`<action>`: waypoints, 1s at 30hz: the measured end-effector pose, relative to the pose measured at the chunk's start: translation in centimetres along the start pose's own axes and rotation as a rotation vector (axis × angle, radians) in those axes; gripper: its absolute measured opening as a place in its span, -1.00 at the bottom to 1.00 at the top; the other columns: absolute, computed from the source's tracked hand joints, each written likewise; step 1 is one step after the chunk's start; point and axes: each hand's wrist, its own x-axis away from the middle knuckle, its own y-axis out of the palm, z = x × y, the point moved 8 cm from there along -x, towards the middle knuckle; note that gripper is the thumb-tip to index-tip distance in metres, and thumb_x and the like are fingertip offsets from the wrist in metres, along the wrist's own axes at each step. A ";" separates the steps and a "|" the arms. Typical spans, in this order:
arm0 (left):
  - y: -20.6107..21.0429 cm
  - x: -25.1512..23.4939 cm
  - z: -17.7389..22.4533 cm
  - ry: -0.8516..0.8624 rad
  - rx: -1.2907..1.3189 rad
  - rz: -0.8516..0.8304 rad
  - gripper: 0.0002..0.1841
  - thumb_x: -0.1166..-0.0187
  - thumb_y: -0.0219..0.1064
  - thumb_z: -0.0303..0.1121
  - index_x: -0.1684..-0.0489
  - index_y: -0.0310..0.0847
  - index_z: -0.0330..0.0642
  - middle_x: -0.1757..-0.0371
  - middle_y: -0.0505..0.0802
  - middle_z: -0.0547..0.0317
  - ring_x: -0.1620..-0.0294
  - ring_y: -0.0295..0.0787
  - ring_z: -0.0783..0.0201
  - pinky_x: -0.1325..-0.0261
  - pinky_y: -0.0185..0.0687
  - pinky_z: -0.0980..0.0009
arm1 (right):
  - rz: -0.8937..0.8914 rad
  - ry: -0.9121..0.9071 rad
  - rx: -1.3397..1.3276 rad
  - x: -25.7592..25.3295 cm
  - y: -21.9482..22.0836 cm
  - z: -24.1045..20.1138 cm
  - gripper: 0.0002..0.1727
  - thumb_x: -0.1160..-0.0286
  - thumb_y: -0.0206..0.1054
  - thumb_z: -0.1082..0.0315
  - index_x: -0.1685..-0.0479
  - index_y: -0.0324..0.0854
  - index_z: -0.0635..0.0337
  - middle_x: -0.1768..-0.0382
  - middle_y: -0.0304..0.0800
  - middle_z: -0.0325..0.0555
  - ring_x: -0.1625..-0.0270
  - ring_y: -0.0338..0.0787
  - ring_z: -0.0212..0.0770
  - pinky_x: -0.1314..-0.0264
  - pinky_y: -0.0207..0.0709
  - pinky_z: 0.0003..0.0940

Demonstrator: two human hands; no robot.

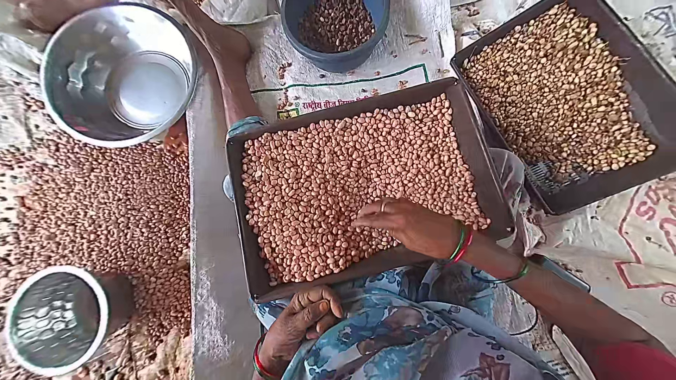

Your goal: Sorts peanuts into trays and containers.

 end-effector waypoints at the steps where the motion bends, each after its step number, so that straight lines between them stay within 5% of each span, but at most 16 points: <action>1: -0.1 0.1 0.0 0.012 0.057 -0.018 -0.74 -0.75 0.20 -0.18 -0.04 0.79 -0.04 0.46 0.78 0.59 0.51 0.58 0.82 0.41 0.41 0.88 | -0.083 -0.011 -0.034 -0.7 2.0 -1.2 -0.48 -0.47 0.17 0.73 -0.32 0.77 0.12 -0.31 0.81 0.06 -0.40 0.76 0.12 -0.34 0.61 0.12; 3: -0.3 0.4 0.1 0.057 0.130 -0.027 -0.74 -0.75 0.20 -0.16 -0.02 0.80 -0.04 0.44 0.80 0.55 0.51 0.61 0.78 0.42 0.45 0.86 | -0.242 -0.010 -0.080 -2.2 5.3 -2.9 -0.28 -0.47 0.07 0.78 -0.57 0.61 -0.05 -0.59 0.58 0.07 -0.68 0.45 0.23 -0.45 0.36 0.35; 4: -0.4 0.5 0.2 0.084 0.154 -0.022 -0.73 -0.75 0.20 -0.16 -0.02 0.80 -0.04 0.44 0.80 0.54 0.51 0.63 0.76 0.42 0.46 0.85 | -0.272 -0.040 -0.078 -2.9 6.4 -3.4 -0.28 -0.44 0.08 0.78 -0.54 0.64 -0.06 -0.60 0.56 0.09 -0.71 0.39 0.29 -0.40 0.31 0.40; 7: -0.5 1.1 1.2 0.173 0.231 -0.005 -0.74 -0.74 0.20 -0.19 -0.02 0.79 -0.09 0.48 0.80 0.49 0.53 0.66 0.71 0.44 0.49 0.82 | -0.374 -0.024 -0.051 -2.3 6.9 -2.0 -0.52 -0.52 0.12 0.67 -0.11 0.88 0.03 -0.41 0.74 0.05 -0.72 0.36 0.30 -0.49 0.12 0.52; 9: -0.9 1.8 2.5 0.260 0.362 0.004 -0.79 -0.72 0.23 -0.30 0.02 0.78 -0.16 0.45 0.82 0.40 0.53 0.72 0.63 0.46 0.55 0.79 | -0.387 0.140 0.066 0.3 4.1 1.2 -0.61 -0.51 0.17 0.66 0.15 0.93 0.07 -0.29 0.82 -0.01 -0.74 0.32 0.26 -0.59 -0.11 0.55; 11: -2.0 2.7 3.7 0.355 0.452 0.058 -0.83 -0.68 0.25 -0.33 0.10 0.77 -0.16 0.46 0.81 0.39 0.54 0.73 0.61 0.49 0.55 0.78 | -0.224 0.256 0.276 3.3 -1.1 3.7 -0.66 -0.27 0.34 0.71 0.40 0.93 0.05 -0.16 0.89 -0.03 -0.69 0.37 0.36 -0.48 -0.06 0.65; 13: -3.5 3.6 5.0 0.484 0.561 0.129 -0.87 -0.61 0.29 -0.38 0.15 0.75 -0.20 0.42 0.81 0.35 0.53 0.73 0.58 0.46 0.56 0.77 | -0.093 0.356 0.465 5.7 -6.1 4.6 -0.59 -0.13 0.33 0.83 0.40 0.93 0.09 -0.29 0.82 0.09 -0.69 0.29 0.54 -0.42 -0.08 0.74; 16: -5.2 4.2 7.2 0.660 0.720 0.211 -0.84 -0.66 0.20 -0.43 0.22 0.70 -0.27 0.45 0.80 0.31 0.55 0.73 0.56 0.45 0.59 0.75 | 0.020 0.441 0.538 7.4 -9.9 4.2 -0.60 -0.31 0.28 0.80 0.23 0.93 0.14 -0.32 0.77 0.19 -0.55 0.46 0.54 -0.31 0.14 0.60; 19: -5.8 4.3 8.5 0.719 0.780 0.215 -0.76 -0.73 0.13 -0.34 0.15 0.69 -0.28 0.43 0.80 0.31 0.52 0.73 0.54 0.41 0.60 0.73 | 0.034 0.411 0.452 7.3 -8.5 4.2 -0.73 -0.37 0.36 0.68 0.10 0.89 0.22 -0.05 0.84 0.23 -0.10 0.80 0.35 -0.11 0.48 0.40; 22: -6.0 5.0 9.2 0.775 0.753 0.268 -0.78 -0.71 0.16 -0.36 0.16 0.68 -0.31 0.43 0.81 0.29 0.53 0.74 0.52 0.43 0.62 0.72 | 0.002 0.343 0.371 5.6 -4.4 4.0 -0.82 -0.35 0.45 0.60 0.15 0.89 0.24 0.12 0.88 0.19 0.05 0.87 0.24 -0.03 0.62 0.23; 27: -5.7 5.6 9.5 0.786 0.724 0.288 -0.82 -0.68 0.16 -0.43 0.23 0.66 -0.31 0.44 0.80 0.26 0.57 0.72 0.52 0.49 0.59 0.72 | -0.105 0.154 0.385 2.9 1.2 2.3 -0.99 -0.31 0.52 0.51 0.37 0.85 0.24 0.37 0.84 0.11 0.18 0.88 0.14 0.11 0.64 0.06; 30: -5.4 5.3 9.4 0.780 0.691 0.288 -0.82 -0.69 0.14 -0.46 0.22 0.65 -0.30 0.46 0.79 0.26 0.59 0.70 0.52 0.51 0.58 0.72 | -0.170 0.135 0.388 2.4 2.4 2.5 -0.91 -0.27 0.51 0.55 0.52 0.75 0.29 0.53 0.73 0.11 0.33 0.82 0.15 0.19 0.59 0.05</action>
